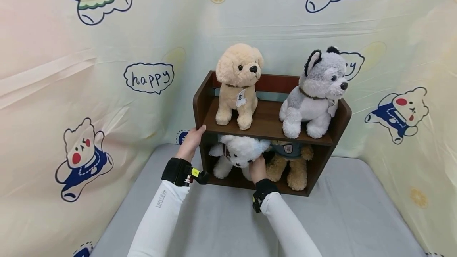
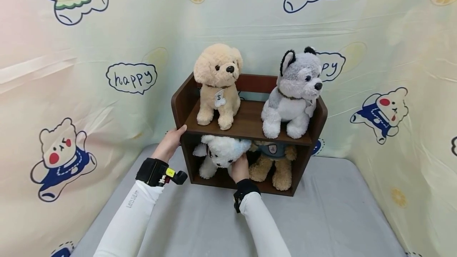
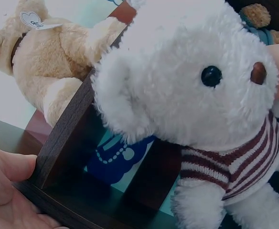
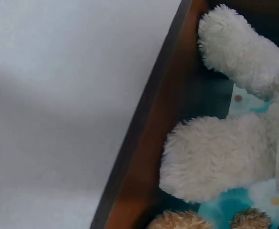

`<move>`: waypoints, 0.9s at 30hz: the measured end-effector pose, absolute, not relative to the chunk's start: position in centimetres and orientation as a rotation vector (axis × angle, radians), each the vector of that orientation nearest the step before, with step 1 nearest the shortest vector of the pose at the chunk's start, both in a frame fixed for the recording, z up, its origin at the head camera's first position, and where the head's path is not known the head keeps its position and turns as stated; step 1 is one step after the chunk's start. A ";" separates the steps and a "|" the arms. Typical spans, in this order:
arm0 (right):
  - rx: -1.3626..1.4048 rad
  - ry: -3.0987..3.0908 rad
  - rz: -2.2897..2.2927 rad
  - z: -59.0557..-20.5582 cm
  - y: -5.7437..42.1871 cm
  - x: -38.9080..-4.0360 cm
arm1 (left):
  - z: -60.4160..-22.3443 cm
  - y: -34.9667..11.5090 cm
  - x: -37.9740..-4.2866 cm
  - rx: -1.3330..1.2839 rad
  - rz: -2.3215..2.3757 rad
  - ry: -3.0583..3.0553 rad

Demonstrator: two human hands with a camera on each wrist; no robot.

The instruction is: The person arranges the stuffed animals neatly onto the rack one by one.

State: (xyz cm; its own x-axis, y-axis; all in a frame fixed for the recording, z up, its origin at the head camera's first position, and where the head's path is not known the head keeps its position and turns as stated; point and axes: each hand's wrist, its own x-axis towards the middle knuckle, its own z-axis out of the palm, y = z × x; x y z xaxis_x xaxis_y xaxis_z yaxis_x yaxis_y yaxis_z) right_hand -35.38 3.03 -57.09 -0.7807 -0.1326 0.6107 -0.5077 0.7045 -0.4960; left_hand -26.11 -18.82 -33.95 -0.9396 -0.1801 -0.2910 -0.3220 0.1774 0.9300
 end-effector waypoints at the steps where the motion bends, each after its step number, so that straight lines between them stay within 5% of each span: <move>1: 0.484 -2.385 0.884 -58.2 3.0 -36.3 | -33.9 -18.8 -26.1 -0.499 1.878 2.318; 16: 0.373 -2.427 0.904 -77.2 4.8 -53.9 | -34.1 -18.8 -26.2 -0.484 1.927 2.315; 20: 0.350 -2.472 0.961 -77.1 4.7 -54.5 | -34.2 -18.8 -26.3 -0.486 1.937 2.301; 24: 0.324 -2.489 1.093 -71.2 4.1 -50.1 | -34.2 -18.8 -26.4 -0.488 1.941 2.300; 27: 0.296 -2.438 1.192 -71.7 4.0 -50.6 | -34.3 -18.8 -26.4 -0.487 1.938 2.304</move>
State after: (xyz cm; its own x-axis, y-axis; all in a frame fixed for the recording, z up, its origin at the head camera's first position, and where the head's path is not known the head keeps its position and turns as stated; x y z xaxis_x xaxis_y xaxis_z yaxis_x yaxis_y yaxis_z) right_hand -50.61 4.00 -71.66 -0.8937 -0.0109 0.4485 -0.3606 0.6122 -0.7037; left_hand -26.38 -18.79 -34.27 -0.9449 -0.1826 -0.2718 -0.2990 0.1435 0.9434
